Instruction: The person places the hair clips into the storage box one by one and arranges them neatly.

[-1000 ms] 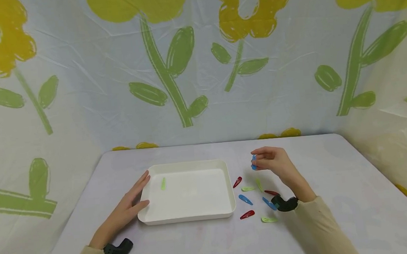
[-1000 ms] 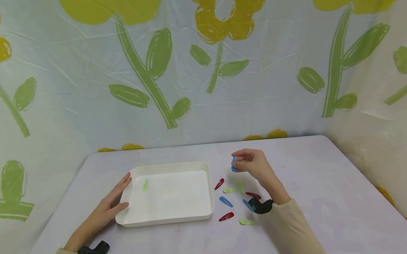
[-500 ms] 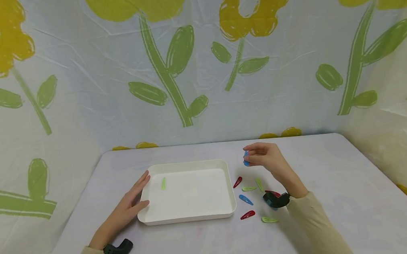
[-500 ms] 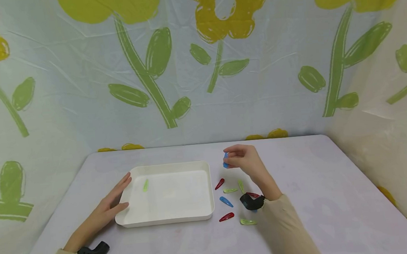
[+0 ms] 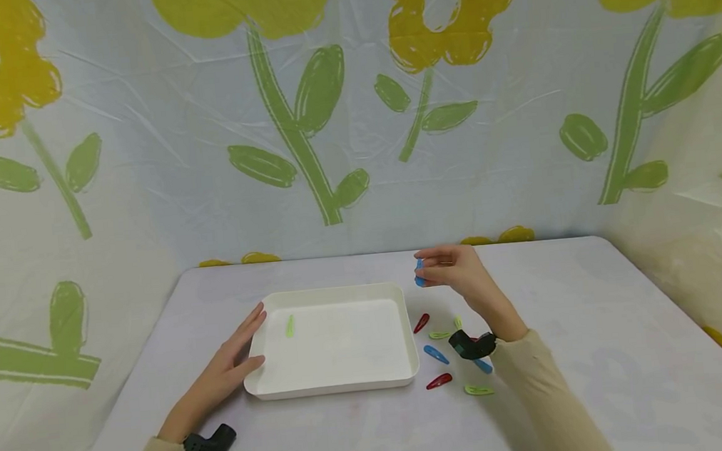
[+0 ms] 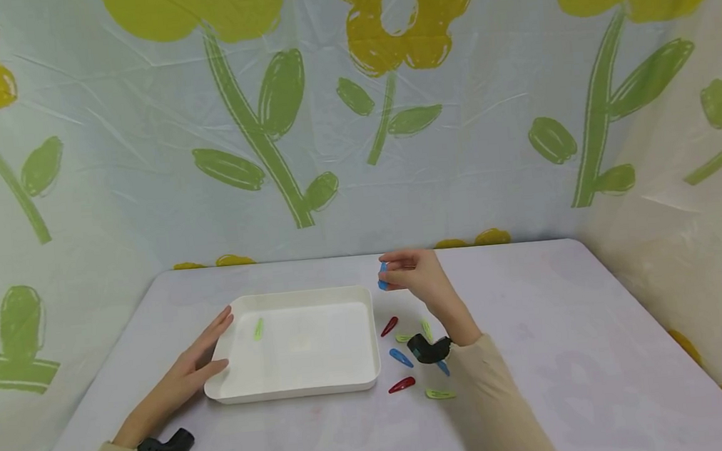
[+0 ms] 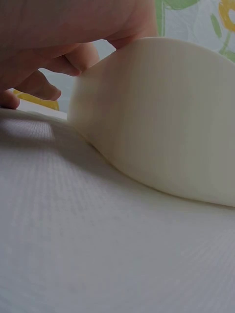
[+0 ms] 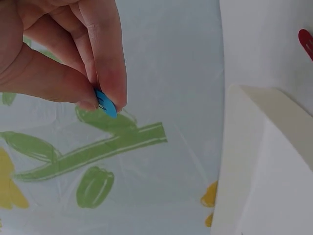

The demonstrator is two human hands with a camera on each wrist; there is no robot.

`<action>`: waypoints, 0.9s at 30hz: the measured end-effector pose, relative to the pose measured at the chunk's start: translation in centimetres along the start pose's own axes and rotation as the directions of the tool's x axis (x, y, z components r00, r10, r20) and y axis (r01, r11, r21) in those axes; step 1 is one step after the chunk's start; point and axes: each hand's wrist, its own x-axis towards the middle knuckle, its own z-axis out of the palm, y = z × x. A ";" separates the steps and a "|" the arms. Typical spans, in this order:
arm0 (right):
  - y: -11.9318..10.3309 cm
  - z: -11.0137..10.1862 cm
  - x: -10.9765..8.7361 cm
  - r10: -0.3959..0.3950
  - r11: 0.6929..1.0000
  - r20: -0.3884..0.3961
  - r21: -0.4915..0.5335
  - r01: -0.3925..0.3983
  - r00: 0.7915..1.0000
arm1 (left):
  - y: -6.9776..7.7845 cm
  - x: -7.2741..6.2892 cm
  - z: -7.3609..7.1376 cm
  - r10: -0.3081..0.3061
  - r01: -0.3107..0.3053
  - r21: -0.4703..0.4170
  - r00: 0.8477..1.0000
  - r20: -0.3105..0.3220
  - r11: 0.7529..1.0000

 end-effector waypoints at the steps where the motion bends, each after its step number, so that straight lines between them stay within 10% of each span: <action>1: -0.1 0.2 0.1 -0.002 1.000 0.003 0.008 0.002 1.000 | 0.0 0.0 0.0 0.002 -0.002 0.002 1.000 0.000 1.000; 27: -1.9 6.1 2.7 -0.053 0.984 0.021 0.171 0.048 0.998 | 0.3 -0.1 0.0 0.004 -0.004 -0.008 1.000 0.000 1.000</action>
